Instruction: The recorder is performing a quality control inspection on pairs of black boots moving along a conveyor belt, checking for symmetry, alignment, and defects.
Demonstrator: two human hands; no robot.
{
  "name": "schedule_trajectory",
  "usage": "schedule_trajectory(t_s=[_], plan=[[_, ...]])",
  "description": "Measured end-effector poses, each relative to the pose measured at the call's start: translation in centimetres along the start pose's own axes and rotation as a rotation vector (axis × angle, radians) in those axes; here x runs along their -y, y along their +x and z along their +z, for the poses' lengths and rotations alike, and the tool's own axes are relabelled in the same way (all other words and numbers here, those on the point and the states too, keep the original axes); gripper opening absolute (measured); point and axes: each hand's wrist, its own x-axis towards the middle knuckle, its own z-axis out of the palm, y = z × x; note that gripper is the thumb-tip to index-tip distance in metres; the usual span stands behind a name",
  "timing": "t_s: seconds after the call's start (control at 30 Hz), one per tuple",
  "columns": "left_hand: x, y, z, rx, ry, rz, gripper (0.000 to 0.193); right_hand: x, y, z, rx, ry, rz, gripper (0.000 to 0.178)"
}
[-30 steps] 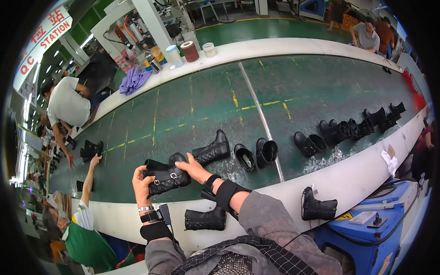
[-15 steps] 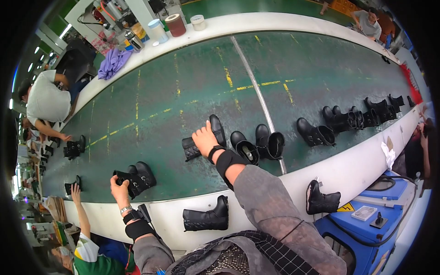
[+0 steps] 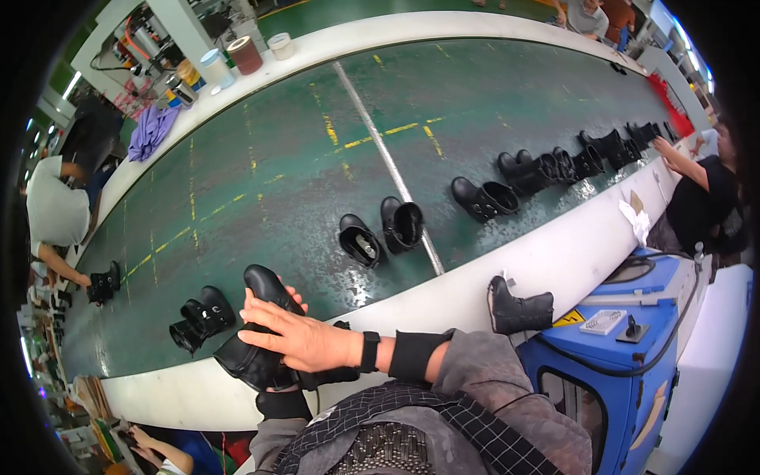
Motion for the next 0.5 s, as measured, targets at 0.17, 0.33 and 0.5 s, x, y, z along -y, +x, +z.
schedule_trajectory(t_s=[0.17, 0.33, 0.5], plan=[[5.9, 0.9, -0.7, 0.074, -0.253, 0.039, 0.065, 0.0, -7.6, -2.4, -0.371, -0.027, 0.497, 0.054], [7.3, -0.9, 0.8, 0.029, -0.257, -0.080, 0.063, -6.6, -15.5, -6.1, -0.668, -0.430, 0.860, 0.054], [10.0, -1.0, 0.1, -0.010, -0.334, -0.057, 0.063, -8.8, -15.7, -11.3, -0.705, -0.510, 0.850, 0.071]])
